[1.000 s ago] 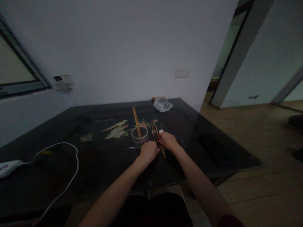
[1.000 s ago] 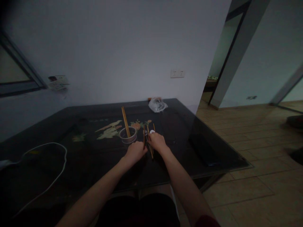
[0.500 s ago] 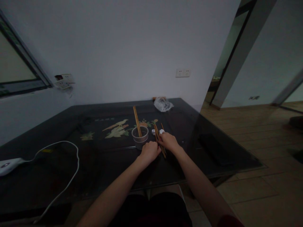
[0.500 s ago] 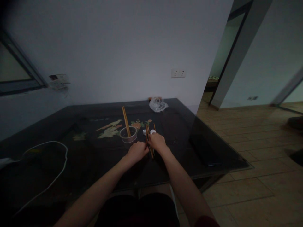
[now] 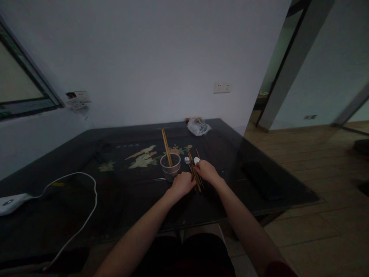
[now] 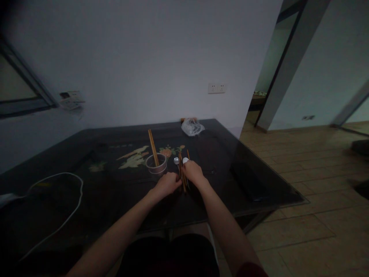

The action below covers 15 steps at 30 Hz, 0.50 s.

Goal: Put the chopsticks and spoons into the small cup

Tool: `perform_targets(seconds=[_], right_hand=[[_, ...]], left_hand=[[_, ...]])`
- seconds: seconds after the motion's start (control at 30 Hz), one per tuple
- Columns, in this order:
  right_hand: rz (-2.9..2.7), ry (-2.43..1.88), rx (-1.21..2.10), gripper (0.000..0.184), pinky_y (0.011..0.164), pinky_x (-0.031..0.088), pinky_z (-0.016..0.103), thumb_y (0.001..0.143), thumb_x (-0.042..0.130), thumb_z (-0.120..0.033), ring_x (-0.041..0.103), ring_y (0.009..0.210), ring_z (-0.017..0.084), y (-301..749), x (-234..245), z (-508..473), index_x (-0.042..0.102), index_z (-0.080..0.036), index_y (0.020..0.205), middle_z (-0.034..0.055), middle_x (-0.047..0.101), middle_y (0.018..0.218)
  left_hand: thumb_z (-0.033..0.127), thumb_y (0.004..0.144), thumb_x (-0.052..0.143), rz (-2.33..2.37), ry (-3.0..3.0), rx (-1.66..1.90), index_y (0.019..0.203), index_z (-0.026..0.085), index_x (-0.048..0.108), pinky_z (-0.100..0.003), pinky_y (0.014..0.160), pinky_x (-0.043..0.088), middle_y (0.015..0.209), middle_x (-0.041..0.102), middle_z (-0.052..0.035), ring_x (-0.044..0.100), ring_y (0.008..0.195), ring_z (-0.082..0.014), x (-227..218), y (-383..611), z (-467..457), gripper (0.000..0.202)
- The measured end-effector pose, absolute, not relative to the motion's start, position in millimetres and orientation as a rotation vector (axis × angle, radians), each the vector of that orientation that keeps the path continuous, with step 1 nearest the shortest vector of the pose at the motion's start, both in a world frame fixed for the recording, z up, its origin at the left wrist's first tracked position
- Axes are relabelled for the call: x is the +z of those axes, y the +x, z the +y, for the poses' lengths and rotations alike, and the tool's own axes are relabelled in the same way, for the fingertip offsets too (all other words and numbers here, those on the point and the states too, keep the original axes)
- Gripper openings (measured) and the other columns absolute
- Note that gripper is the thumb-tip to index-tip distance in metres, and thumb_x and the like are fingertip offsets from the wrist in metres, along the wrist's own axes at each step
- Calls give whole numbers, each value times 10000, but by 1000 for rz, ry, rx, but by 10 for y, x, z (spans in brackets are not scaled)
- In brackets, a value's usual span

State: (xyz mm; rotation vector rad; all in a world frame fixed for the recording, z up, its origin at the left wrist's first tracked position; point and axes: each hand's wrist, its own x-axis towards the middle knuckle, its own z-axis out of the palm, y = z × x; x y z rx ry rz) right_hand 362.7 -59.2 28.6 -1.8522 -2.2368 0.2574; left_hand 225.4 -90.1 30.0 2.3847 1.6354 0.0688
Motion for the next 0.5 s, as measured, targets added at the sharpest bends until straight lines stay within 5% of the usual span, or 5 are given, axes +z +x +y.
perform_targets(seconds=[0.27,0.5], right_hand=[[-2174,-1896,348,275,734,414,247,900,458,-294,635,931,203,3631,251,-547,690,-153,859,130,691,973],[-2150,-1887,421,264,690,401,240,893,478,-284,648,875,195,3637,228,-517,698,-159,821,114,705,901]], left_hand=[[515,852,418,1684,2393,57,956,152,669,-358,752,522,928,696,-152,672,890,-300,272,2275,-912,453],[386,812,489,1633,2312,79,954,145,685,-312,724,514,920,703,-149,675,879,-285,291,2250,-883,341]])
